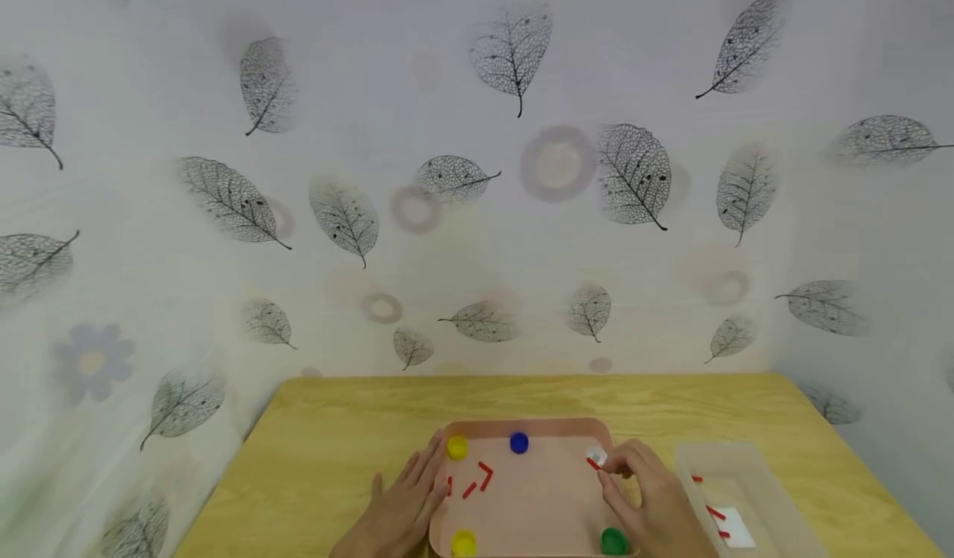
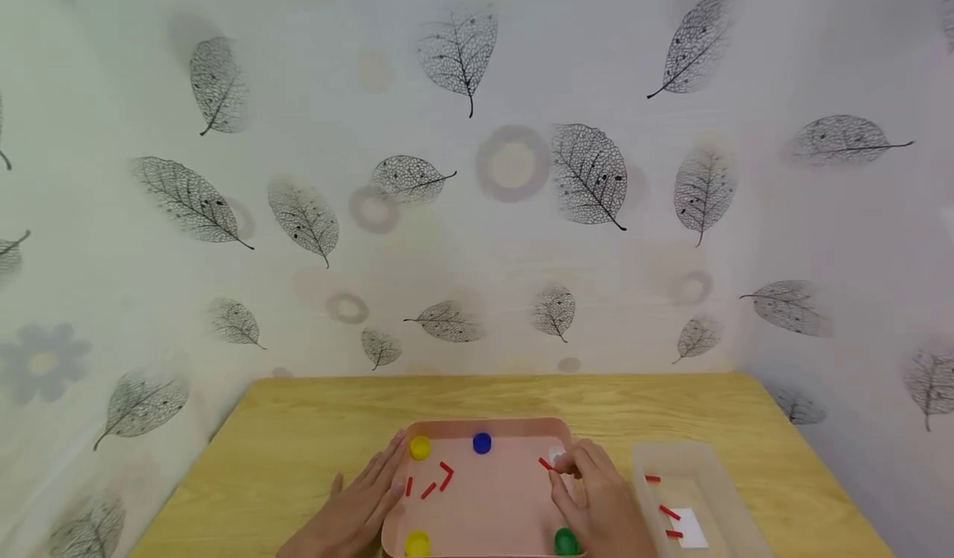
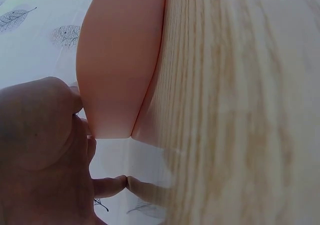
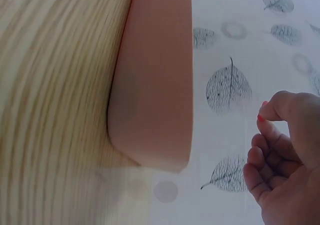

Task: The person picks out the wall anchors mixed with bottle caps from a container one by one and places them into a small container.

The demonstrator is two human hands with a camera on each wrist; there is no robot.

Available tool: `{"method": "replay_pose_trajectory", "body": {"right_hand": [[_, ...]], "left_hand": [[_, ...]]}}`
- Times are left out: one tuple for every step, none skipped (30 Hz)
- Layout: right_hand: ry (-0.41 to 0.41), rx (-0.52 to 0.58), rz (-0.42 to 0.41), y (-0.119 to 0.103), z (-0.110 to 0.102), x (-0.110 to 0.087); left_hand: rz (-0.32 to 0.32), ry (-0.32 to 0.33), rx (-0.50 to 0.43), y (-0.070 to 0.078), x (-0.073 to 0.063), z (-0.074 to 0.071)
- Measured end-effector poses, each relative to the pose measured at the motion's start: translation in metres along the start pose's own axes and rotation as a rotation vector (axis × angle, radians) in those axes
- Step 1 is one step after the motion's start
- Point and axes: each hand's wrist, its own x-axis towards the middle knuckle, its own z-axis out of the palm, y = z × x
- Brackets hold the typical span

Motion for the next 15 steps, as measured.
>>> {"method": "replay_pose_trajectory", "body": {"right_hand": [[0.003, 0.004, 0.010, 0.003, -0.003, -0.001], [0.006, 0.003, 0.019, 0.005, -0.005, -0.001], [0.012, -0.008, 0.024, 0.007, -0.008, -0.001], [0.017, -0.014, 0.026, 0.009, -0.010, -0.001], [0.022, -0.024, 0.029, 0.010, -0.013, 0.000], [0.028, -0.034, 0.034, 0.012, -0.015, 0.000], [0.032, -0.045, 0.040, 0.013, -0.017, 0.001], [0.035, -0.056, 0.040, 0.015, -0.019, 0.001], [0.038, -0.065, 0.041, 0.016, -0.021, 0.002], [0.041, -0.072, 0.047, 0.018, -0.023, 0.002], [0.045, -0.081, 0.053, 0.020, -0.025, 0.002], [0.047, -0.090, 0.062, 0.021, -0.028, 0.001], [0.047, -0.100, 0.074, 0.023, -0.030, 0.001], [0.049, -0.111, 0.088, 0.025, -0.033, 0.000], [0.050, -0.123, 0.106, 0.026, -0.036, 0.000]], "left_hand": [[0.002, 0.000, 0.000, 0.000, 0.000, 0.000], [0.002, 0.001, -0.001, 0.001, 0.001, 0.000], [0.002, 0.003, -0.001, 0.001, 0.001, 0.000], [0.002, 0.004, 0.001, 0.001, 0.001, 0.000], [0.004, 0.008, -0.001, 0.001, 0.001, 0.001], [0.004, 0.010, -0.001, 0.001, 0.001, 0.000], [0.004, 0.013, -0.003, 0.002, 0.001, 0.000], [0.002, 0.013, -0.005, 0.002, 0.000, 0.000], [0.001, 0.013, -0.007, 0.002, 0.000, 0.000], [0.000, 0.013, -0.009, 0.002, 0.000, 0.000], [-0.001, 0.012, -0.008, 0.002, -0.001, -0.001], [-0.001, 0.010, -0.010, 0.002, -0.001, -0.001], [0.002, 0.011, -0.012, 0.002, -0.001, -0.001], [0.001, 0.010, -0.011, 0.002, -0.001, -0.001], [0.001, 0.010, -0.009, 0.002, -0.001, -0.001]]}}
